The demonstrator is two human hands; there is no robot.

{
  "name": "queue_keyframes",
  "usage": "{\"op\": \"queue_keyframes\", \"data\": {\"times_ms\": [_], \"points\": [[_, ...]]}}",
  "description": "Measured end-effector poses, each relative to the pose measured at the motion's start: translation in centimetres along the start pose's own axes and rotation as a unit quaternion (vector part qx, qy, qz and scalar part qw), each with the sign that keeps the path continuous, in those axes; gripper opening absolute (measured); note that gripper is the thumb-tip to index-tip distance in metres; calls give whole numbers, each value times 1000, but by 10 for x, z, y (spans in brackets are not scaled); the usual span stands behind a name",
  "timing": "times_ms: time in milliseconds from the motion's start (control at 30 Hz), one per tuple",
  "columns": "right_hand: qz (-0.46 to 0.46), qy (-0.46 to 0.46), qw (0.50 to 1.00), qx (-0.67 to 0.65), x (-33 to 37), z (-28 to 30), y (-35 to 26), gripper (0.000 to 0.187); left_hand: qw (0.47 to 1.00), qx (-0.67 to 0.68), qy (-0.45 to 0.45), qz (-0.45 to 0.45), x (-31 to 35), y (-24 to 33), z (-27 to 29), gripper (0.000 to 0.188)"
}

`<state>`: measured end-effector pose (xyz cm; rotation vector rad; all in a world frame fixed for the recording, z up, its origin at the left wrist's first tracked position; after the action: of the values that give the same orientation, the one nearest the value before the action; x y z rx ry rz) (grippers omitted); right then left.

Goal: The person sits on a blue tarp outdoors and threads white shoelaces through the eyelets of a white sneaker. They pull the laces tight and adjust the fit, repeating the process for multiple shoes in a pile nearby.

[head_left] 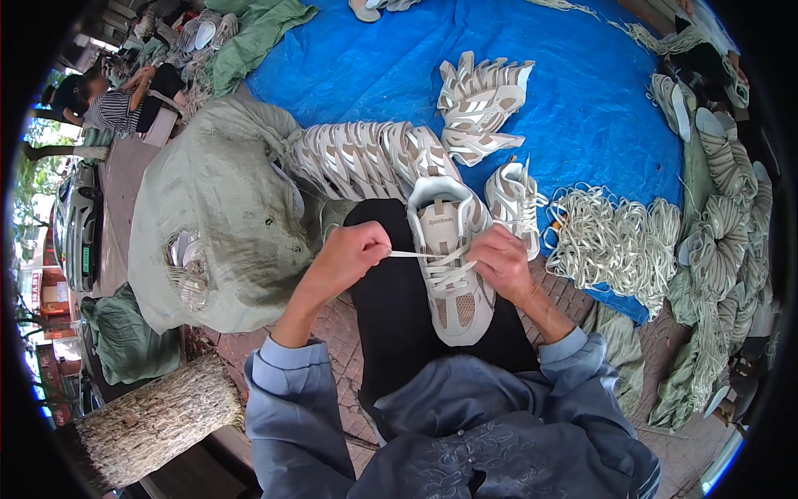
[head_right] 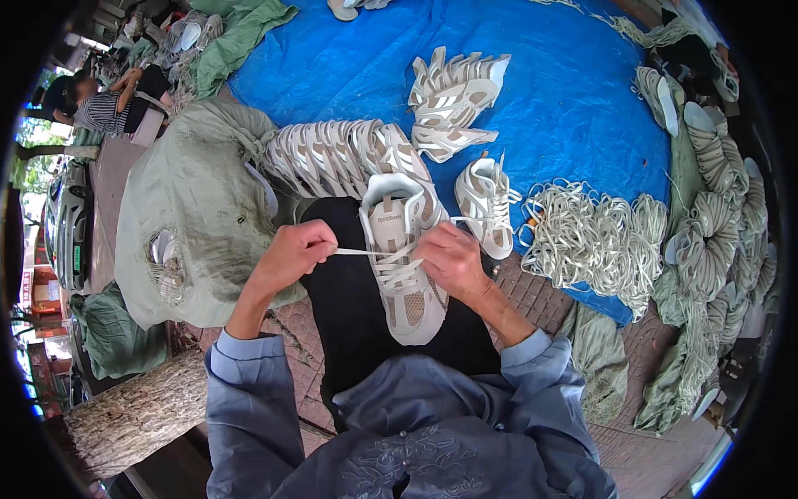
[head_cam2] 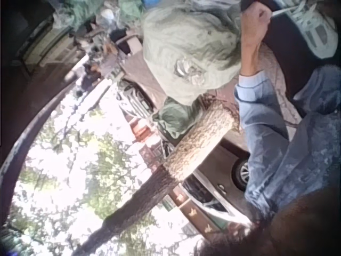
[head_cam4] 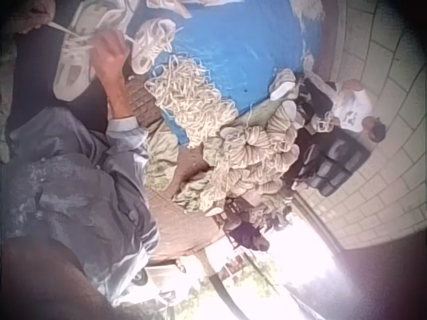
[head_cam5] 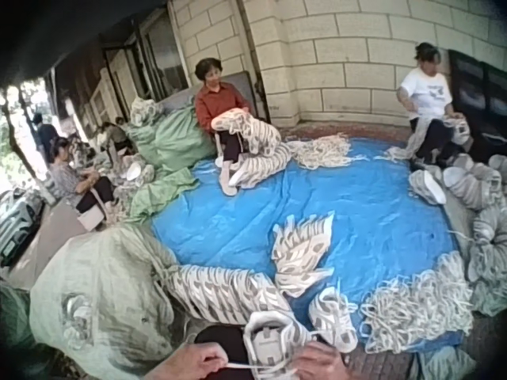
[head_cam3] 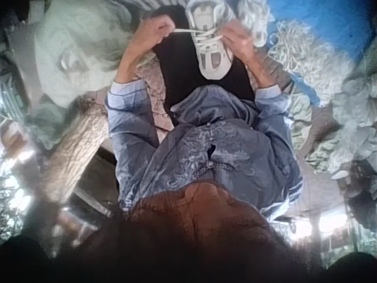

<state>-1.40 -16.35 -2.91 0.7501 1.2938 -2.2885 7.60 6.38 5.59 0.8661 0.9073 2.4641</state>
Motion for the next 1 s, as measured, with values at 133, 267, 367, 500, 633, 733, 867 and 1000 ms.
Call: {"op": "queue_keyframes", "data": {"times_ms": [133,267,367,500,633,733,867,1000], "points": [[2,-125,992,5,-1,13,4,16,999,-24,4,-30,-6,-3,-5,6],[55,-119,989,66,-3,24,6,12,985,-119,86,-93,-7,-5,0,7],[23,-62,994,89,-2,17,5,12,990,-96,98,-17,3,-15,19,8],[-78,-6,995,-55,-5,11,3,13,997,-27,46,61,13,-27,23,8],[-59,-148,986,-49,-19,14,-2,31,990,-106,77,-60,7,-26,18,5],[36,-254,956,141,-34,7,-10,19,890,-338,215,-220,4,-15,16,3],[148,-298,910,249,-39,6,-18,11,761,-524,324,-206,11,-7,5,4],[160,-279,904,280,-30,26,-3,8,888,-384,250,-39,21,-16,-6,1]]}}
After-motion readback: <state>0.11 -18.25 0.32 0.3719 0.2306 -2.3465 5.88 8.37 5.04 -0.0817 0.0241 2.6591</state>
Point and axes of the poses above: each hand's wrist, its own x-axis away from the middle knuckle, its own z-axis out of the back of the hand, y = z × x, the point moved 1 cm from there along -x, towards the middle knuckle, and after that the axes turned 7 degrees about -x, right-handed, at the moved point
